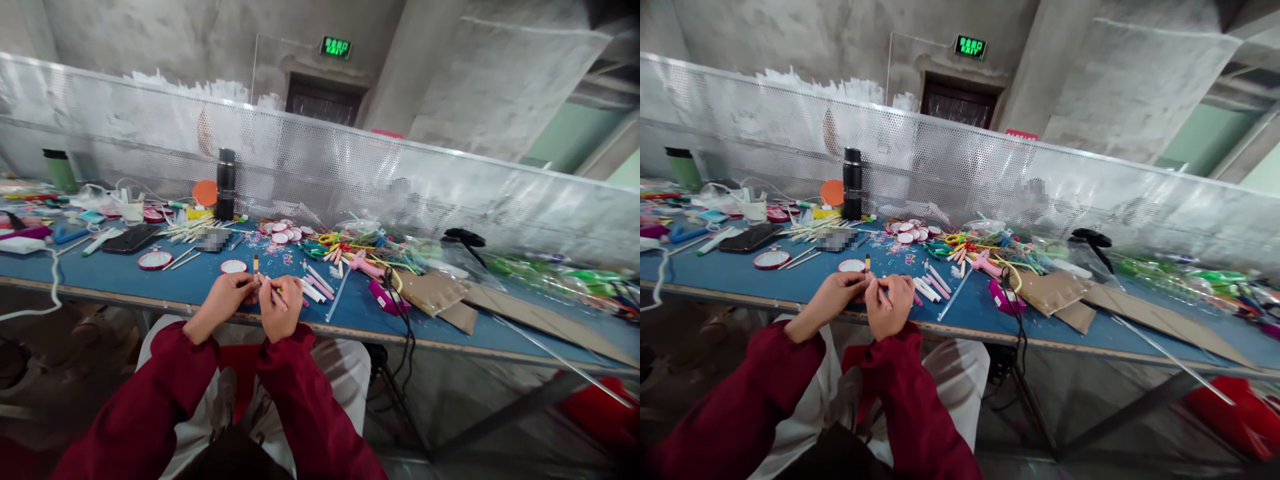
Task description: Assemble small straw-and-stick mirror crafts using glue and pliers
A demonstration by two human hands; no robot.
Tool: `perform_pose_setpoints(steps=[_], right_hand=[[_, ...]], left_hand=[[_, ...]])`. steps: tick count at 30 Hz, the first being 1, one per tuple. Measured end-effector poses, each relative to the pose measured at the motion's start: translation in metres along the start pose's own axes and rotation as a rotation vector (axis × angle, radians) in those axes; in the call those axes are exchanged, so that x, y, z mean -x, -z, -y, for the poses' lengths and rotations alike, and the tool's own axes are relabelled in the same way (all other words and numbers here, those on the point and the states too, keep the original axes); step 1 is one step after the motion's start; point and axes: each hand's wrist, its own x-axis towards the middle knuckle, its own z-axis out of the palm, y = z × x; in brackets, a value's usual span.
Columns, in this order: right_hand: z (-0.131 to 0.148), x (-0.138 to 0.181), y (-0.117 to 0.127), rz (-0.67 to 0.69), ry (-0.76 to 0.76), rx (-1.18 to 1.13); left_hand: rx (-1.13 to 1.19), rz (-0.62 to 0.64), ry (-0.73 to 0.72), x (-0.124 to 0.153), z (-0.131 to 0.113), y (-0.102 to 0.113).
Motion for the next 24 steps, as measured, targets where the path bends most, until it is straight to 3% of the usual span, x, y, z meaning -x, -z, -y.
perform_pose_setpoints(steps=[24], right_hand=[[-0.0008, 0.0002, -0.0019, -0.020, 0.021, 0.008]], left_hand=[[-0.016, -0.006, -0.002, -0.0007, -0.0002, -0.0002]])
